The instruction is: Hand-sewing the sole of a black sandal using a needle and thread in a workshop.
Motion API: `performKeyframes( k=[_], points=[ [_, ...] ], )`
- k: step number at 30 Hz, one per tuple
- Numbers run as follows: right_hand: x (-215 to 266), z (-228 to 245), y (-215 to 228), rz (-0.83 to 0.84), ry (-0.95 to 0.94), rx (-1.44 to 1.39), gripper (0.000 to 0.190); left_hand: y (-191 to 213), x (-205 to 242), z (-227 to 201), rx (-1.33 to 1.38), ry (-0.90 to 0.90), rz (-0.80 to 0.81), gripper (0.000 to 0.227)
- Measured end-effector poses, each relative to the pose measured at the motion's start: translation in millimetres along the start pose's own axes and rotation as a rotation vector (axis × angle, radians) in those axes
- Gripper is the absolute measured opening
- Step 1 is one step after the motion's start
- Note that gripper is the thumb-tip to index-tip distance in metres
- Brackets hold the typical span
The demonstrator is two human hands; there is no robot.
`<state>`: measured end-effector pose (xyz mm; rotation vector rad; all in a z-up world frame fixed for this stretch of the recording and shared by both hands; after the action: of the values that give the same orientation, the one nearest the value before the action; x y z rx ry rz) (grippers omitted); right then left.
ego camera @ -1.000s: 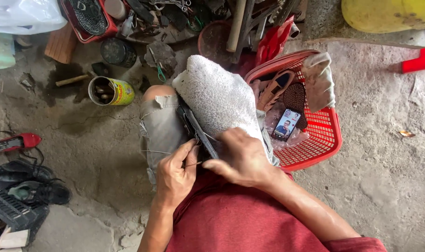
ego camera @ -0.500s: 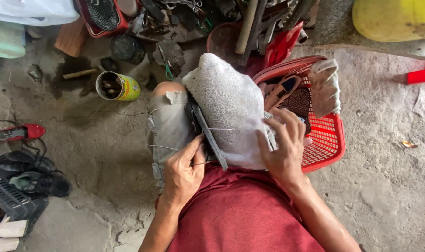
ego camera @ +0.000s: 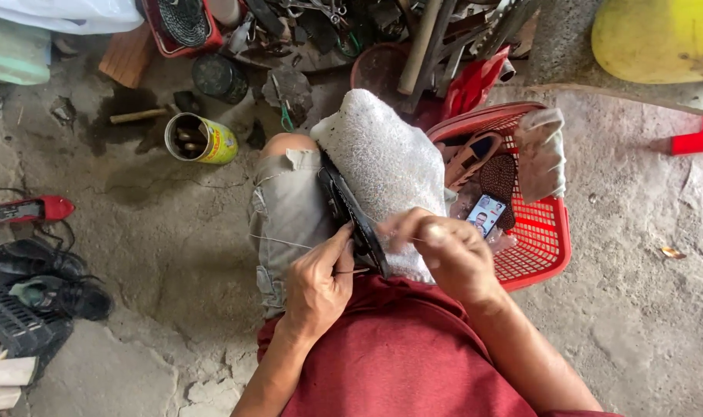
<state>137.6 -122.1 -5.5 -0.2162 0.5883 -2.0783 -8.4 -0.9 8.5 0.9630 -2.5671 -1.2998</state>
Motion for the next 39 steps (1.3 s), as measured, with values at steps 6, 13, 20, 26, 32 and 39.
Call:
performKeyframes(
  k=[6, 13, 20, 26, 32, 39],
  points=[
    [-2, 4, 2, 0.037, -0.003, 0.459, 0.063, -13, 0, 5, 0.035, -0.034, -0.004, 0.024],
    [4, -26, -5, 0.135, 0.087, 1.236, 0.059, -20, -3, 4, 0.049, -0.065, -0.004, 0.024],
    [12, -44, 18, 0.036, 0.328, 1.234, 0.038, -23, -18, -5, 0.058, -0.118, 0.001, 0.021],
    [15, 3, 30, -0.013, 0.039, 0.959, 0.039, -3, -32, -33, 0.06, -0.123, 0.072, 0.023],
    [25, -4, 54, -0.233, -0.37, 0.537, 0.031, 17, -45, -43, -0.112, -0.055, 0.26, 0.033],
    [6, 7, 39, -0.246, -0.57, 0.612, 0.028, 18, -44, -50, -0.055, -0.083, 0.372, 0.044]
  ],
)
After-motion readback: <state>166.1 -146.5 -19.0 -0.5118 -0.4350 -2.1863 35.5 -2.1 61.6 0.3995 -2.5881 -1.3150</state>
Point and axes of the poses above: each hand's wrist, its own x-axis away from the middle knuckle, its own y-axis out of the back of the hand, z = x × y, the point moved 5 cm from there along -x, towards the middle knuckle, and after that the axes turned 7 degrees about -x, right-handed, at the moved point
